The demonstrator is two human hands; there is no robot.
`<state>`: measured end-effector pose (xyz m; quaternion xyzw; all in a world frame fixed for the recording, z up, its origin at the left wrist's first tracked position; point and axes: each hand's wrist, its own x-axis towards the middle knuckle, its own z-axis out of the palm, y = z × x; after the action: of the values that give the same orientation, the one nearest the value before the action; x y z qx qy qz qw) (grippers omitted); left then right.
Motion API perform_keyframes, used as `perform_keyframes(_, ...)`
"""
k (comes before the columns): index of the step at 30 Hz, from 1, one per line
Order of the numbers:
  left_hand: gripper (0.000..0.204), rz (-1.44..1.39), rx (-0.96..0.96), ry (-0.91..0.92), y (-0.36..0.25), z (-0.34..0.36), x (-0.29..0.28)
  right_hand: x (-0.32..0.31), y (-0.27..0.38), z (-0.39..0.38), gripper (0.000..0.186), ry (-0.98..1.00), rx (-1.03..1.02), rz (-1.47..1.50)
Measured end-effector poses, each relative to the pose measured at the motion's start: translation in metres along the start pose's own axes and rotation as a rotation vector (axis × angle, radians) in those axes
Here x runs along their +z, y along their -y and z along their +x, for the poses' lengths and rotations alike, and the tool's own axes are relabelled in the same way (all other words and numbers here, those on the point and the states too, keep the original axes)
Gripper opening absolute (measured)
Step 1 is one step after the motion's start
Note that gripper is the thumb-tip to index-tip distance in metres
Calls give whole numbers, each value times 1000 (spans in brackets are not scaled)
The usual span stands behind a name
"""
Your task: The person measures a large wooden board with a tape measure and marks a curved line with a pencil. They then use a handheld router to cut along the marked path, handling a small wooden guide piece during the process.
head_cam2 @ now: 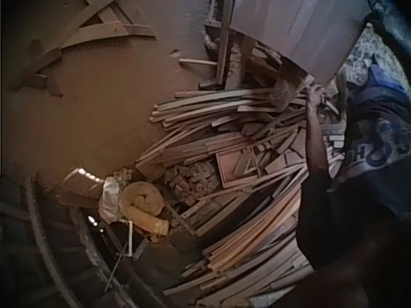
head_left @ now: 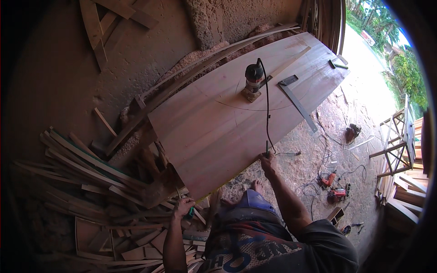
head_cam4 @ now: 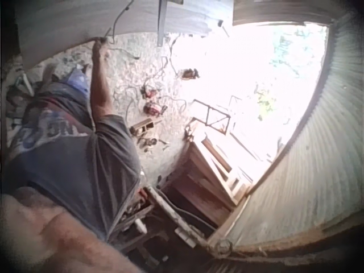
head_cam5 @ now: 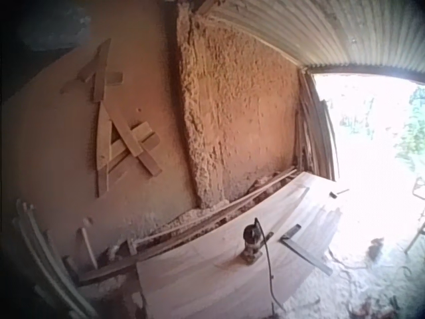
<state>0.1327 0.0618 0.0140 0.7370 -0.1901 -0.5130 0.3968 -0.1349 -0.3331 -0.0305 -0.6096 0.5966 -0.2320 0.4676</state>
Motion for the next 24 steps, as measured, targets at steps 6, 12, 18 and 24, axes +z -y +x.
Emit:
perform_keyframes(6,16,40,-21,-37,6,-3,-4,-12,40,-14,33,100,69,-65)
perform_keyframes(12,18,65,-29,-35,-6,-8,-2,-7,8,-18,30,87,168,57)
perform_keyframes(18,19,317,-83,-66,-26,-12,7,-15,-12,-21,26,105,218,287)
perform_keyframes(24,24,148,-11,-88,6,-11,-5,-6,7,-15,22,145,76,298)
